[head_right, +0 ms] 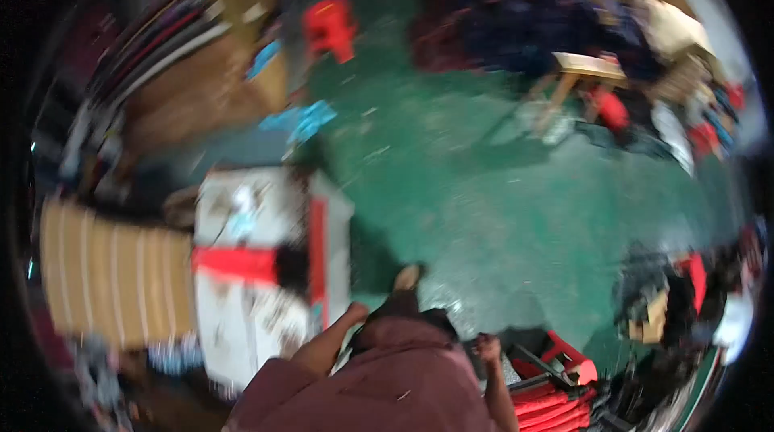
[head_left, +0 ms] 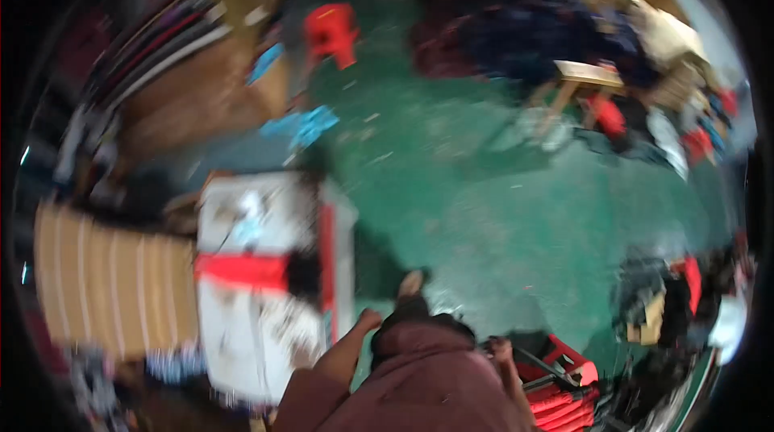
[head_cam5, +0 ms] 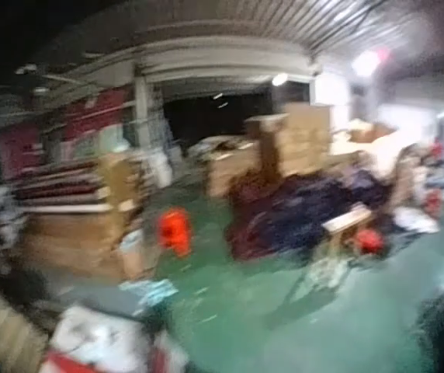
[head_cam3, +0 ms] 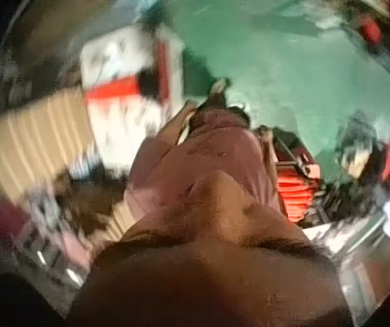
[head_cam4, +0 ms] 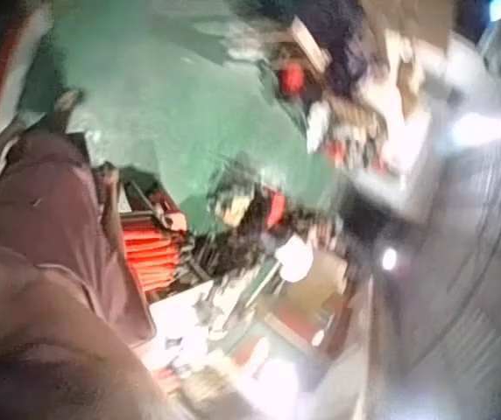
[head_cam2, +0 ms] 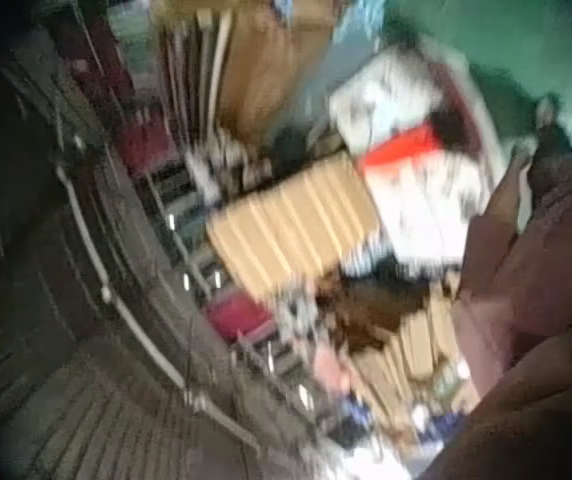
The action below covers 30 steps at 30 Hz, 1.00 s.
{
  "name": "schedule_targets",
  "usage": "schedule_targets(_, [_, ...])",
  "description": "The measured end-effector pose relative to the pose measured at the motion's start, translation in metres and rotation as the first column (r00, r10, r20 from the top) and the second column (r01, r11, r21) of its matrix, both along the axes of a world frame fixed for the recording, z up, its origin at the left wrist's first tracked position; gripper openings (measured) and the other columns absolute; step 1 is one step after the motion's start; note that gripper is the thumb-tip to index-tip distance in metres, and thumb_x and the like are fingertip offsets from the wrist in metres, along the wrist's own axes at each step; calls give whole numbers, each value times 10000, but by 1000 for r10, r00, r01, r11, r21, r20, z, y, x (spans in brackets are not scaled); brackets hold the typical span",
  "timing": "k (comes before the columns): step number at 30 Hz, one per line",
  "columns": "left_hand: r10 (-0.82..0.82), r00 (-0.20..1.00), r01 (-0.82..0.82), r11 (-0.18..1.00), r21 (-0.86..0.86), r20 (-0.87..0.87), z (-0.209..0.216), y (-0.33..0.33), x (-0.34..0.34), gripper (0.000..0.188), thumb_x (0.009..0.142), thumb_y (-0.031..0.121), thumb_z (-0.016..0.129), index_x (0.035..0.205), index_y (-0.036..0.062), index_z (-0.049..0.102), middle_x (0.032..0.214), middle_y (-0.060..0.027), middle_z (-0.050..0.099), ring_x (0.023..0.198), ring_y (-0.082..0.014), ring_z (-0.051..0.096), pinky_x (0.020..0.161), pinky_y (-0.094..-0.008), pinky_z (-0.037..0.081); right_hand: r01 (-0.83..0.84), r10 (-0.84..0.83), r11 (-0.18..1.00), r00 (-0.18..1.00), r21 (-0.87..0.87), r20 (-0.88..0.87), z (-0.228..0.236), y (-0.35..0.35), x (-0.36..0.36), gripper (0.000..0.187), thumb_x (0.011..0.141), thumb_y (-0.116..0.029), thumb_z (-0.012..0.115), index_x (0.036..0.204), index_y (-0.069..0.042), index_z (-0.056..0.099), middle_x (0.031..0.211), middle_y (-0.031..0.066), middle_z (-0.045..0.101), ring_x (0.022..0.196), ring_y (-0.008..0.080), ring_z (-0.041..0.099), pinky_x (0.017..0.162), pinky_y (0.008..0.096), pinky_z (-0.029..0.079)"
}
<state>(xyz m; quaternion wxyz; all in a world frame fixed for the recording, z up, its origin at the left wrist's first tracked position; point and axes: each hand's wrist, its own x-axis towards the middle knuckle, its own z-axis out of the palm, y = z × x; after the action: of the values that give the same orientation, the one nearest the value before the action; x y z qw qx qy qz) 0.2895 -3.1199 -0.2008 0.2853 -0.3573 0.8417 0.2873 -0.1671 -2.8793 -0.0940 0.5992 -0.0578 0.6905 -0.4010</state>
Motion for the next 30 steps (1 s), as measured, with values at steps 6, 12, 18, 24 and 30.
schedule_targets(6, [928, 213, -685, -81, 724, 306, 33, -187, -71, 148, 1006, 197, 600, 1062, 73, 659, 843, -124, 717, 684, -264, 690, 578, -388, 572, -33, 55, 997, 942, 73, -330, 45, -112, 28, 381, 1027, -193, 567, 1329, 29, 635, 1014, 86, 748, 805, 158, 683, 714, 316, 563])
schedule_targets(12, [784, 620, -607, 507, 612, -36, 88, -345, -297, 145, 993, 151, 617, 1082, 45, 662, 890, -158, 755, 711, -250, 741, 606, -380, 618, 156, 73, 894, 874, 420, -481, -2, -80, 35, 432, 900, -454, 541, 1057, -127, 776, 1096, 207, 740, 1031, 400, 715, 898, 490, 563])
schedule_targets(18, [751, 651, -489, 529, 693, -113, 128, -383, -481, 193, 1037, 185, 596, 1148, 34, 644, 960, -158, 763, 773, -234, 754, 671, -354, 626, -338, 397, 847, 916, 410, -64, -48, -75, 18, 428, 867, -516, 633, 1045, -166, 804, 1002, 166, 780, 898, 282, 733, 819, 398, 585])
schedule_targets(24, [517, 823, -172, 622, 764, -236, 139, -367, -631, 301, 1072, 264, 566, 1210, 0, 613, 1035, -172, 750, 838, -252, 753, 732, -371, 635, 148, -53, 904, 970, 400, -238, -67, -133, -132, 267, 936, -285, 613, 988, -78, 773, 835, 72, 755, 712, 165, 715, 651, 343, 584])
schedule_targets(30, [252, 955, -87, 739, 669, -155, 90, -410, -682, 205, 972, 218, 619, 955, 39, 717, 787, -76, 703, 639, -171, 649, 556, -335, 494, 815, -795, 577, 574, 48, -196, -10, -186, -326, 281, 951, -247, 588, 987, -24, 754, 845, 73, 754, 720, 159, 722, 642, 326, 592])
